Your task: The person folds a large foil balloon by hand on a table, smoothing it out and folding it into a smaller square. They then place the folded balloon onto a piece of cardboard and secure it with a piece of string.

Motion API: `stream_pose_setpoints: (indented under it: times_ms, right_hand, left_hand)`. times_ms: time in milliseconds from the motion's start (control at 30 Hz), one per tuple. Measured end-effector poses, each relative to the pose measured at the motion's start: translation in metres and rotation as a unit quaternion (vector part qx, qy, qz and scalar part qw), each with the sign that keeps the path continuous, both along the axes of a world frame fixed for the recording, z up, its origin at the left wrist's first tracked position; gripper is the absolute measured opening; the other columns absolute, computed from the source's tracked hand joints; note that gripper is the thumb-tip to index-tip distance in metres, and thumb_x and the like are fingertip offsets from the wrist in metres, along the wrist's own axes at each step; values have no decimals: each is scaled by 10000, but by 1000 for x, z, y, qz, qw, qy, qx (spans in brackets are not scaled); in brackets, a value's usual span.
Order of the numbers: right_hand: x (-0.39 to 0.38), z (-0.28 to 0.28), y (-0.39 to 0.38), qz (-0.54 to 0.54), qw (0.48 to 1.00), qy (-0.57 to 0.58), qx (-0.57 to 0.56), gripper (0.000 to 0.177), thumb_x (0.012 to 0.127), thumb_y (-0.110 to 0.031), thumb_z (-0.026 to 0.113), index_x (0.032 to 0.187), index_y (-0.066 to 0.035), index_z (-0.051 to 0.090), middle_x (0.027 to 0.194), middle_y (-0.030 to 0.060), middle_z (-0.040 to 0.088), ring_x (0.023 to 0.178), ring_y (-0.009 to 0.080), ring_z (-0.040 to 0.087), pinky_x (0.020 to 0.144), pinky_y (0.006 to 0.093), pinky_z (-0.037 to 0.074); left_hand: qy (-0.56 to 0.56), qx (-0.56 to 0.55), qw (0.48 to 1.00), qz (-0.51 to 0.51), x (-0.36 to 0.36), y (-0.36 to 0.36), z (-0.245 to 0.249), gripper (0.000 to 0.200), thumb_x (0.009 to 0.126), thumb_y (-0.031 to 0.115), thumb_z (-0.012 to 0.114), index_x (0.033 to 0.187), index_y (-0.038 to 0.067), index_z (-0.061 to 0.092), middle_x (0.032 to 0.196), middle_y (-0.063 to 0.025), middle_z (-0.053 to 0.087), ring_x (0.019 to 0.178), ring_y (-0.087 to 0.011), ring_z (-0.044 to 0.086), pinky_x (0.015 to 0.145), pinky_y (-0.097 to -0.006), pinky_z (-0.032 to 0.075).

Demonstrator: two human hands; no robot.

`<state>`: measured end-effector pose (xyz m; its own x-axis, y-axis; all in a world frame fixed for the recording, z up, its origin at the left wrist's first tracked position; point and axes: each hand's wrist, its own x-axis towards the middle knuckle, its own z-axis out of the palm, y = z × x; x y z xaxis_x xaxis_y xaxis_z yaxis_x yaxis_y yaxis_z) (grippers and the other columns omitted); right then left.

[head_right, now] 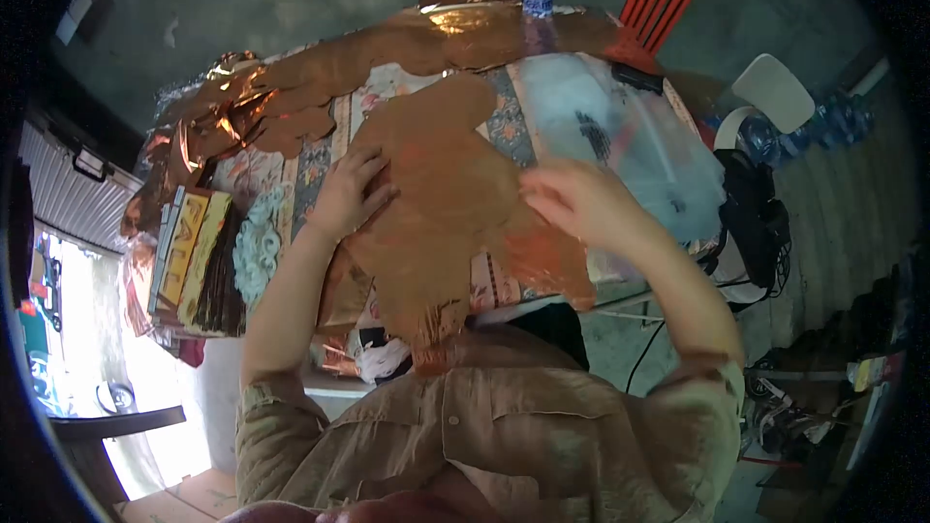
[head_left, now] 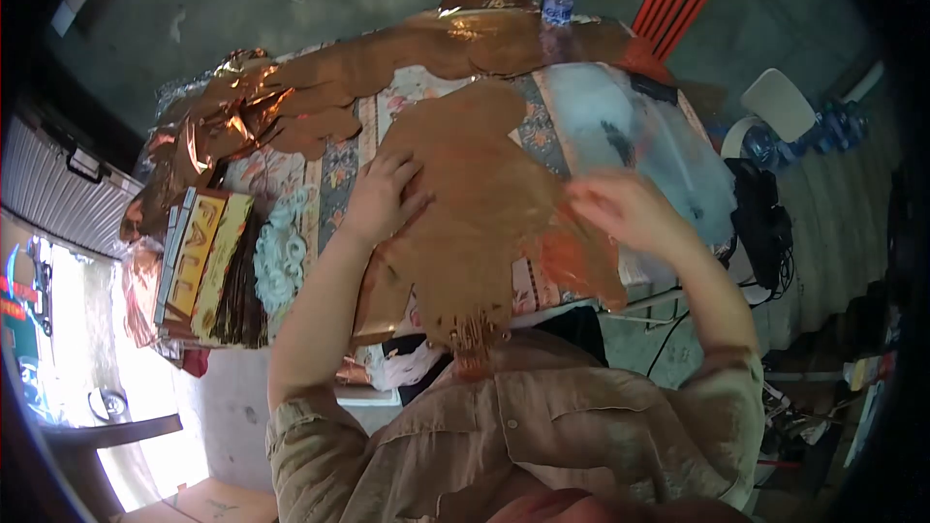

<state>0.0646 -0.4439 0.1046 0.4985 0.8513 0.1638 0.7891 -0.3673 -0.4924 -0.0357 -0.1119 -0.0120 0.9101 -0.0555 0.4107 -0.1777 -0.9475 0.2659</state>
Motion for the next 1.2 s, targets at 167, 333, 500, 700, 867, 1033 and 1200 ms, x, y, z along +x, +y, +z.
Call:
stream_pose_setpoints:
  times_ms: [167,333,500,700,867,1033,1200]
  right_hand:
    - [116,-45,100,7,982,-189,-10,233,811,-199,610,970,-30,630,926,139,610,871,323,604,759,413,488]
    - [184,-71,180,-103,971,-201,-81,293,792,-278,622,941,-26,649,951,154,621,912,329,617,780,428,497]
    - [210,-82,211,-160,953,-201,-160,341,771,-323,634,898,-9,669,969,171,647,911,335,632,775,431,511]
    - [237,-89,214,-152,959,-208,-122,225,741,-246,647,714,-28,697,765,159,678,728,355,655,684,448,524]
    - [281,-102,202,-199,980,-6,-4,139,710,-257,702,755,-128,734,780,153,678,745,296,669,699,392,517]
    - [296,-116,194,-202,945,211,149,259,652,-247,810,635,-47,645,589,49,593,540,150,538,515,325,415]
    - [281,-106,192,-207,887,367,191,377,704,-221,811,586,-131,465,561,-36,456,479,64,387,439,248,277]
  left_hand:
    - [1,4,1000,1,1,-2,3,470,783,278,691,1164,33,568,1236,-143,535,1139,-324,505,954,-422,399]
    - [21,1,1000,5,1,-3,7,472,787,295,691,1163,36,570,1253,-141,526,1159,-320,484,975,-420,378]
    - [29,-11,999,14,3,-4,9,478,790,305,687,1170,40,565,1259,-142,522,1169,-323,474,982,-422,368]
    - [17,-17,1000,13,2,-2,7,455,779,310,685,1133,50,566,1236,-133,531,1150,-309,482,976,-423,368]
    - [31,-23,999,12,2,-2,6,477,789,305,682,1174,52,555,1253,-133,521,1136,-316,485,973,-417,374]
    - [28,-23,999,12,2,-1,6,472,792,305,683,1169,51,555,1262,-134,518,1133,-310,487,974,-412,373]
    - [30,-24,999,16,2,-2,6,481,791,304,686,1178,49,554,1269,-132,516,1153,-306,479,988,-411,365]
